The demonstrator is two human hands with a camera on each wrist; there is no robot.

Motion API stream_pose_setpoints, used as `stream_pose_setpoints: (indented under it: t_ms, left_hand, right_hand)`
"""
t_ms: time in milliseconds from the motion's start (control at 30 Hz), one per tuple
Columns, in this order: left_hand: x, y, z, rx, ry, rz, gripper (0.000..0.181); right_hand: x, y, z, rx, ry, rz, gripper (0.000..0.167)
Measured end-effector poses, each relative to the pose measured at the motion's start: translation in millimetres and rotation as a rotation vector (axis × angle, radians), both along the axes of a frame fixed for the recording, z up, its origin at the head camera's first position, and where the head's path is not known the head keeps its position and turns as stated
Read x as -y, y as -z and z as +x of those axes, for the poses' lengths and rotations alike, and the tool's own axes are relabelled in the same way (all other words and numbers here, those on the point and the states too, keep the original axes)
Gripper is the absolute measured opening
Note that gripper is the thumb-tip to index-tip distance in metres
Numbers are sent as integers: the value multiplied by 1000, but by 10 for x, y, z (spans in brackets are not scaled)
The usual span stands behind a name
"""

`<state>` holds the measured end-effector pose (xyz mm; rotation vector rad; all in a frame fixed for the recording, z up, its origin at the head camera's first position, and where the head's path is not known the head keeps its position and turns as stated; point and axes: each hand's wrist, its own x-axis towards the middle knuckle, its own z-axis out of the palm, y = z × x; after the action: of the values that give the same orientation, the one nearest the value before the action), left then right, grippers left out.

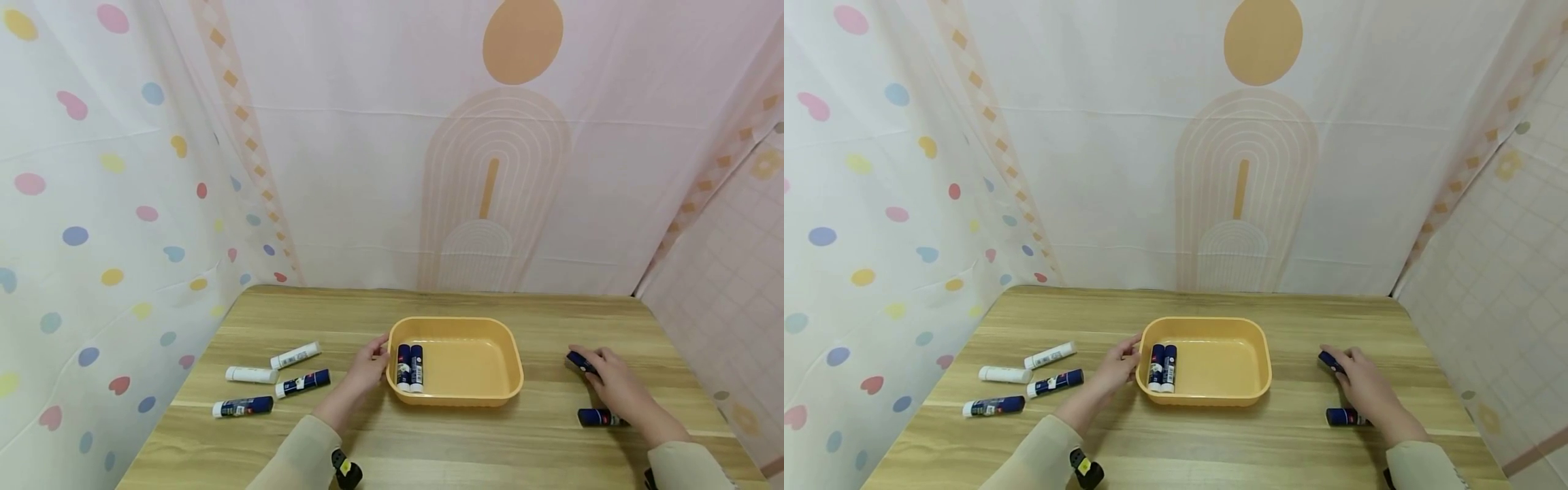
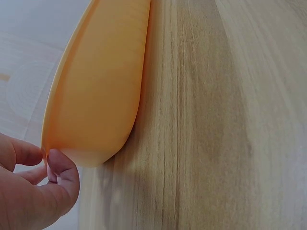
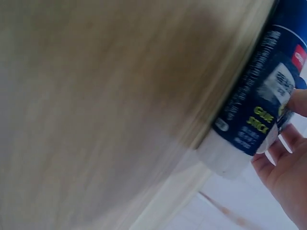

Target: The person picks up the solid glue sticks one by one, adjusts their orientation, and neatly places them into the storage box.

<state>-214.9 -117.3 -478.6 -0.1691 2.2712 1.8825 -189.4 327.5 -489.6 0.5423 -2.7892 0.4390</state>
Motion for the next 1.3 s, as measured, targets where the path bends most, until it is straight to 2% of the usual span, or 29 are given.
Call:
stream_pose_setpoints:
  t_ms: [100, 433, 633, 933, 1133, 1300]
  left_hand:
    - [3, -1, -2, 3, 0, -3, 45]
    - [7, -8, -1, 3, 7, 7, 45]
    - [5, -8, -3, 2, 3, 0, 45]
    - [-4, -23, 3, 4, -3, -14, 45]
    - [-12, -40, 10, 9, -13, -27, 45]
    - [-11, -49, 12, 14, -20, -33, 45]
  right_hand:
    - [28, -36, -6, -1, 12, -53, 56]
    - [129, -135, 0, 110, 72, -229, 53]
    - [254, -301, 0, 280, 105, -418, 57]
    - [525, -520, -13, 501, 258, -671, 71]
    - [677, -572, -14, 584, 251, -782, 73]
    - [826, -615, -7, 630, 204, -875, 71]
